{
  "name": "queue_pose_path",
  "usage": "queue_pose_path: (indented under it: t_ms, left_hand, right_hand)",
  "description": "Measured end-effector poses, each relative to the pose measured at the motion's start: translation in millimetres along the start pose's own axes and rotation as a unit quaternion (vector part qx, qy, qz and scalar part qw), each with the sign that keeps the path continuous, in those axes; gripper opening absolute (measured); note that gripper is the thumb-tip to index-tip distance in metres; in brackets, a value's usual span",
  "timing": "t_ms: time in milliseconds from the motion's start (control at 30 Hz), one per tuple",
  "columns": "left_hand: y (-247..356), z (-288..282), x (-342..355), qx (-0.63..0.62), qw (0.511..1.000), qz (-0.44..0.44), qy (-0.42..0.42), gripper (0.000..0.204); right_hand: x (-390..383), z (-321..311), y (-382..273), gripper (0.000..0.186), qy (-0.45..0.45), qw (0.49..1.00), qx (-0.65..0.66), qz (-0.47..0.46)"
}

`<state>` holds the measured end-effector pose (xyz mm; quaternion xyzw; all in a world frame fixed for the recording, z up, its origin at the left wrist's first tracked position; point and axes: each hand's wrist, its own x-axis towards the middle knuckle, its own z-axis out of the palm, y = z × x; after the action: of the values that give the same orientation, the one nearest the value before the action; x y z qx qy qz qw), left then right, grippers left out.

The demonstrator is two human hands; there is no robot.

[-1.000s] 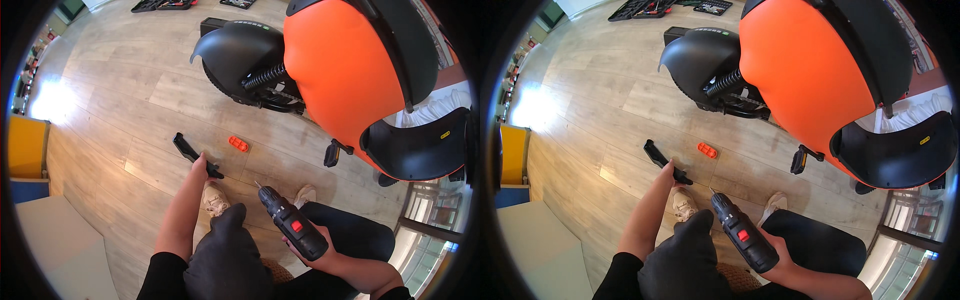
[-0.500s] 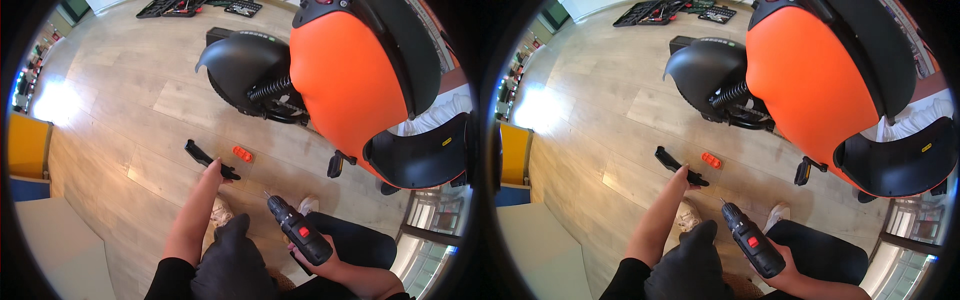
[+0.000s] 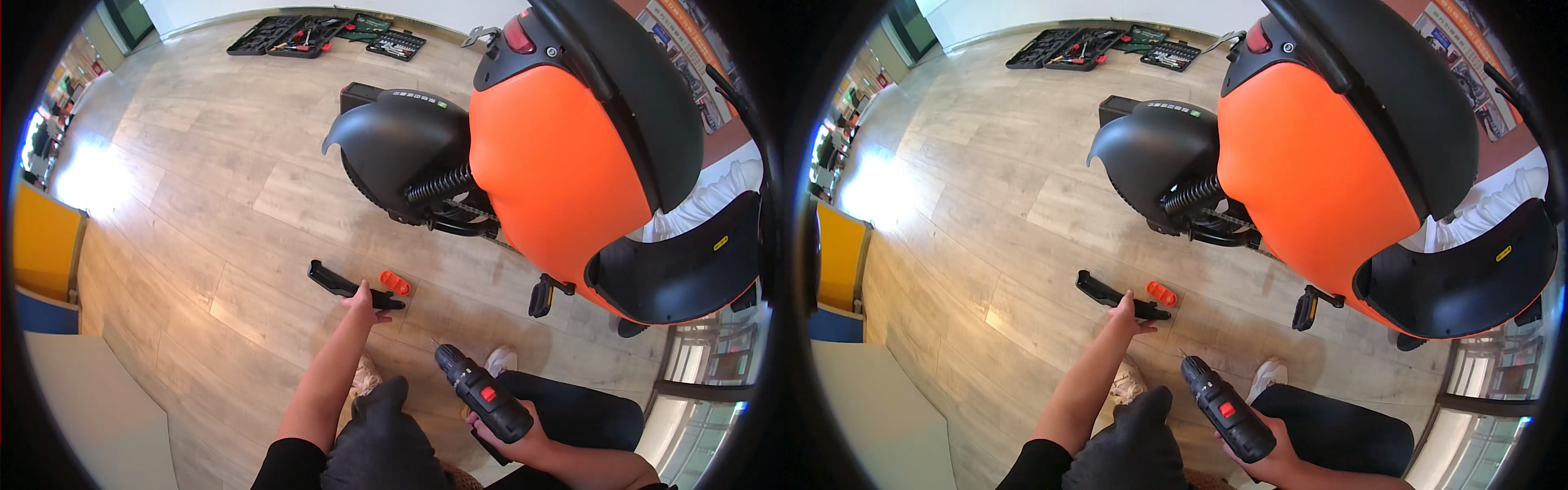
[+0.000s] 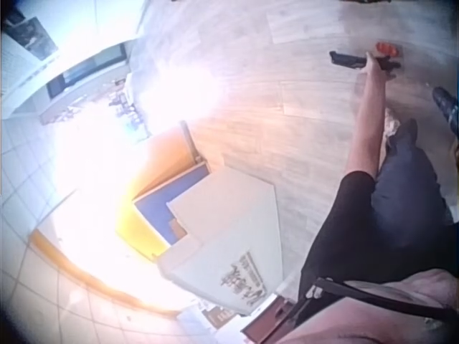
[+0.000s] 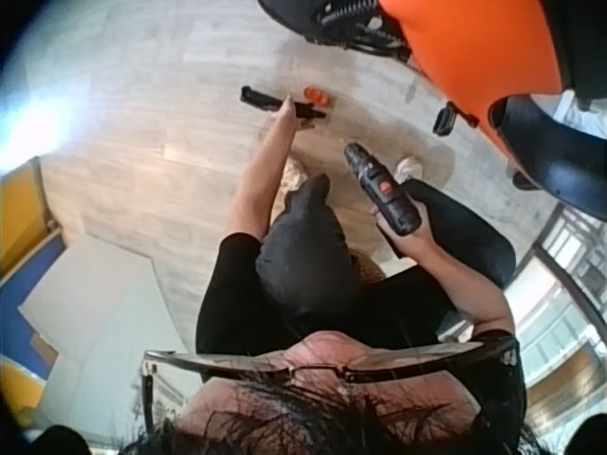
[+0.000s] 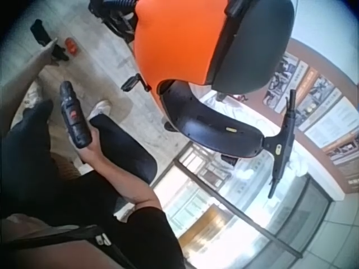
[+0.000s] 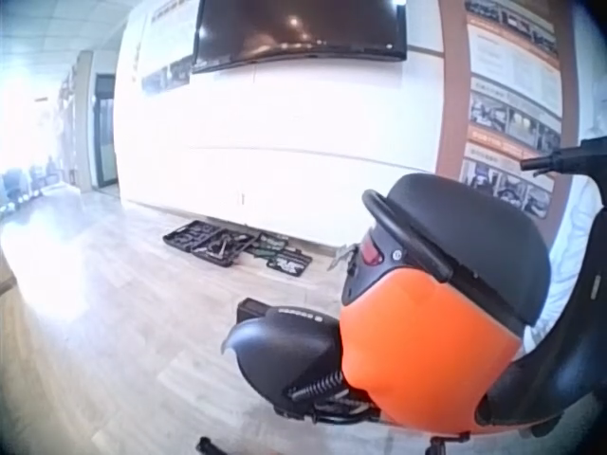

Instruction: Using a power drill to remove screws and plastic covers from a motorcycle.

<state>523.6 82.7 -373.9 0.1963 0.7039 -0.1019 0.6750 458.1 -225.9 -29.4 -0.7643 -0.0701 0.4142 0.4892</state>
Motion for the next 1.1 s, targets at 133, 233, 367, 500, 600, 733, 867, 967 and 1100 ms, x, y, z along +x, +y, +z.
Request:
queue_pose_path:
  t_ms: [133,233,367,500,600,733,867,967,1100]
  left_hand:
    - [-7,10,-13,-0.019,0.999,0.028,-0.002,0.083]
    - [-13,12,-16,-0.008,0.999,0.044,-0.002,0.083]
    - [-18,13,-11,0.011,0.999,0.05,-0.013,0.086]
    - [-16,8,-18,0.034,0.998,0.053,-0.004,0.089]
    - [-12,-16,-37,0.026,0.998,0.039,0.045,0.087]
    - [-3,-59,-214,0.173,0.948,0.146,-0.224,0.064]
    - [-2,-112,-434,0.47,0.501,0.616,-0.385,0.039]
    - [-52,-108,-516,0.452,0.29,0.714,-0.449,0.029]
    - [-151,-67,-541,0.243,0.233,0.774,-0.536,0.058]
  right_hand:
    - [0,-3,4,0.015,0.006,1.0,0.007,-0.002]
    - [0,-5,7,0.04,-0.012,1.0,-0.005,0.005]
    - [1,-5,4,0.037,-0.003,1.0,0.0,0.004]
    - [2,-6,2,0.033,-0.008,1.0,-0.023,-0.005]
    - [-1,-2,-4,0.029,0.002,1.0,0.001,0.005]
    - [-2,-11,-5,0.023,0.012,1.0,0.02,0.012]
    - [-3,-8,-21,0.022,0.073,0.984,0.155,0.051]
    - [-3,-5,-25,0.029,0.063,0.969,0.23,0.067]
    - [-1,2,-23,0.027,0.039,0.963,0.263,0.032]
